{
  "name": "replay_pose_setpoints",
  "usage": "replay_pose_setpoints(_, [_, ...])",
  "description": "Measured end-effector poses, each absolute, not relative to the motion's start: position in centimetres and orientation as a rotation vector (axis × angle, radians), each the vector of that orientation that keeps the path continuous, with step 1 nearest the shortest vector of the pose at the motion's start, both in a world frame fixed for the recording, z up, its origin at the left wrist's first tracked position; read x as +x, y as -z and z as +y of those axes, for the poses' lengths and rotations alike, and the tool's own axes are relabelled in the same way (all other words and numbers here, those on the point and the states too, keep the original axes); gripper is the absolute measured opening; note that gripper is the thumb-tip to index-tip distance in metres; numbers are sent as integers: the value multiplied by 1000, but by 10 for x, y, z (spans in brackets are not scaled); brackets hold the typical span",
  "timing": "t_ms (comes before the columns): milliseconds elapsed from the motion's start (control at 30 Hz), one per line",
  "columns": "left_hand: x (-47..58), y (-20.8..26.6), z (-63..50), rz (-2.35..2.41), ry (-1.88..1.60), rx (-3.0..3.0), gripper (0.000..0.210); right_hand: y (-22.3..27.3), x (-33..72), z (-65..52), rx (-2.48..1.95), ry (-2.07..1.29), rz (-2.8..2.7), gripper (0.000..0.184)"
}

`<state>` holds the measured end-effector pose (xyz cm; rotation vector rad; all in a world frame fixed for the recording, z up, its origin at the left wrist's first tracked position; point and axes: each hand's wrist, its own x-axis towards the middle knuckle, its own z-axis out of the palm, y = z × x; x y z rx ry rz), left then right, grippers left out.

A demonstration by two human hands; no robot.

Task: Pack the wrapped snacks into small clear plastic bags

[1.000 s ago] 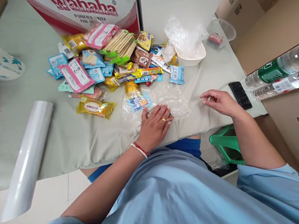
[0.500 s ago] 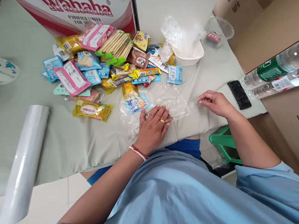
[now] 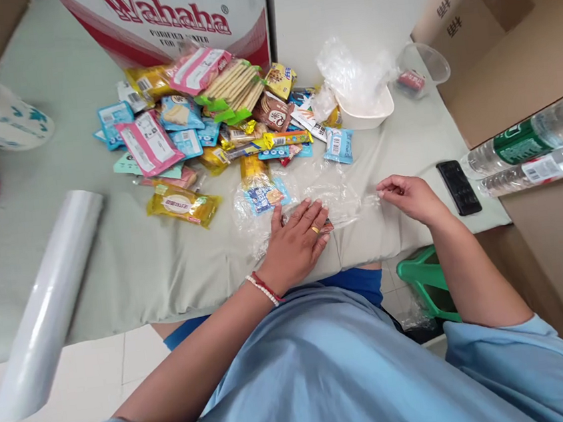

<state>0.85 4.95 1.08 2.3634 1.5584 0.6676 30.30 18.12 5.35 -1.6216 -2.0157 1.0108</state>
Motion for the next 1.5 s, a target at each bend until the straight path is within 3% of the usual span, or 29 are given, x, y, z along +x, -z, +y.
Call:
replay_pose_setpoints(233, [-2, -41, 33, 1678, -835, 2481, 51, -94, 221, 216, -1226, -725, -2380, 25])
replay_pose_setpoints(400, [7, -40, 13, 1710, -913, 2449, 42, -65, 140, 252, -825, -542, -2787, 35])
replay_pose_setpoints(567, [17, -20, 19, 1797, -729, 2385, 43, -35, 103, 266, -1042, -605, -2914, 54])
replay_pose_setpoints(767, [18, -15, 21, 1789, -758, 2383, 42, -65, 112, 259, -873, -847, -2876, 9])
replay_pose_setpoints(967, [14, -14, 22, 1746, -821, 2337, 44, -92, 150, 197, -375, -885, -2866, 25])
replay_pose_setpoints(1300, [-27, -6, 15, 1263, -1540, 2019, 42, -44, 170, 130, -341, -1015, -2685, 45])
replay_pose_setpoints(1500, [-56, -5, 7, 1708, -1827, 1086, 24, -26, 157, 124, -336, -809, -2789, 41])
